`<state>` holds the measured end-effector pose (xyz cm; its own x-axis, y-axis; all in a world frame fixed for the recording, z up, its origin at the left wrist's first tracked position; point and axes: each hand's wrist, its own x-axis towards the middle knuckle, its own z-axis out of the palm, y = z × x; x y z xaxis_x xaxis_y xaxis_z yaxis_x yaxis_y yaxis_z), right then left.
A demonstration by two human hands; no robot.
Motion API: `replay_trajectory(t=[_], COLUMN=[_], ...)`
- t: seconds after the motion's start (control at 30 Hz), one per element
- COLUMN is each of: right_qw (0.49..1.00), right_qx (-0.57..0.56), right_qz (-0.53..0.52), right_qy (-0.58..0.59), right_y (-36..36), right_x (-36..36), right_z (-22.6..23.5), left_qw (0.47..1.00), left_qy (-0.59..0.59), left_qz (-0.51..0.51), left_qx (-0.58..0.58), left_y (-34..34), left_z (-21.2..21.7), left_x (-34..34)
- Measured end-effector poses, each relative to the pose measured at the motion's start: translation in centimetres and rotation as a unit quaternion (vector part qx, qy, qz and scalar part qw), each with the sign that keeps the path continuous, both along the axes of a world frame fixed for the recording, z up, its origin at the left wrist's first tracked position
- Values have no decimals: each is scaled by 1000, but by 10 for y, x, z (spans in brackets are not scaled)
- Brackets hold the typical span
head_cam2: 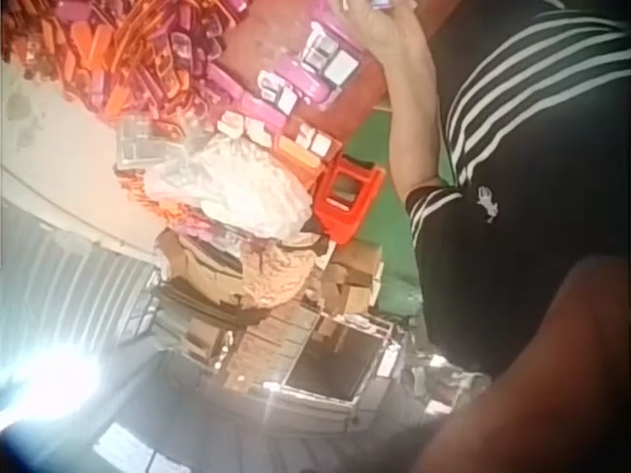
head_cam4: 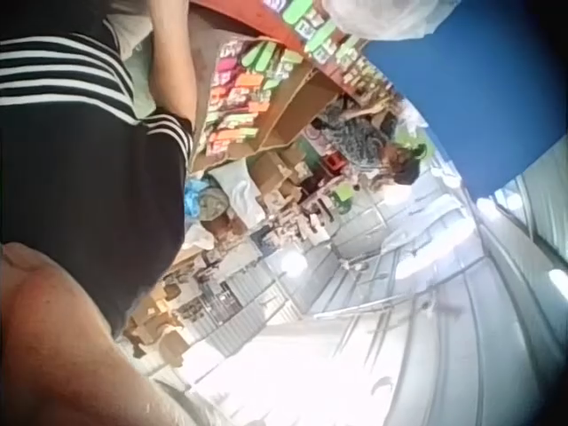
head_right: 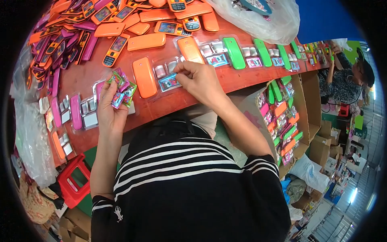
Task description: Assembling colorful toy mobile phones by inserting candy packets, stickers, and internal plastic components into phone cases.
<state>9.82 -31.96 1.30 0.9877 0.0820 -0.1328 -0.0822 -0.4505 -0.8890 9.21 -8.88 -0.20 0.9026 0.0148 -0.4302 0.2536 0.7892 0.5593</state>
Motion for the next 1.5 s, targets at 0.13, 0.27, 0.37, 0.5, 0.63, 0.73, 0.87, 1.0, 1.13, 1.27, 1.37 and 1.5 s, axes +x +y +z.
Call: replay_trajectory(t=[0.13,0.27,0.37,0.5,0.63,0.73,0.87,1.0,1.13,1.27,1.37,1.5], right_qw=[950,908,980,979,972,976,976,977,995,985,969,962], right_qx=[-214,-330,-117,163,185,175,160,163,65,-93,-173,-168], right_qz=[54,91,56,57,86,76,87,75,72,88,153,164], right_qy=[-219,-241,-148,104,113,108,116,114,-34,-114,-90,-140], right_y=[5,11,25,56,69,78,93,111,122,123,122,123], right_x=[-4,-7,-4,-2,6,10,11,3,-19,-28,-31,-32], right_z=[-9,2,8,27,22,20,15,16,-10,-9,-4,-10], left_qw=[1000,999,999,999,998,994,987,983,981,984,986,987], left_qy=[2,11,6,1,1,-16,-39,8,6,11,10,0], left_qz=[16,26,18,23,49,100,146,183,190,178,165,160], left_qx=[-3,-28,-31,-42,-47,-43,-52,-29,-26,-10,-20,-15], left_y=[5,-1,-6,-7,8,32,63,81,83,82,83,80], left_z=[-3,-2,2,3,5,2,-3,-8,-10,-10,-15,-16], left_x=[-8,-10,-11,-16,-22,-30,-49,-69,-85,-94,-97,-96])
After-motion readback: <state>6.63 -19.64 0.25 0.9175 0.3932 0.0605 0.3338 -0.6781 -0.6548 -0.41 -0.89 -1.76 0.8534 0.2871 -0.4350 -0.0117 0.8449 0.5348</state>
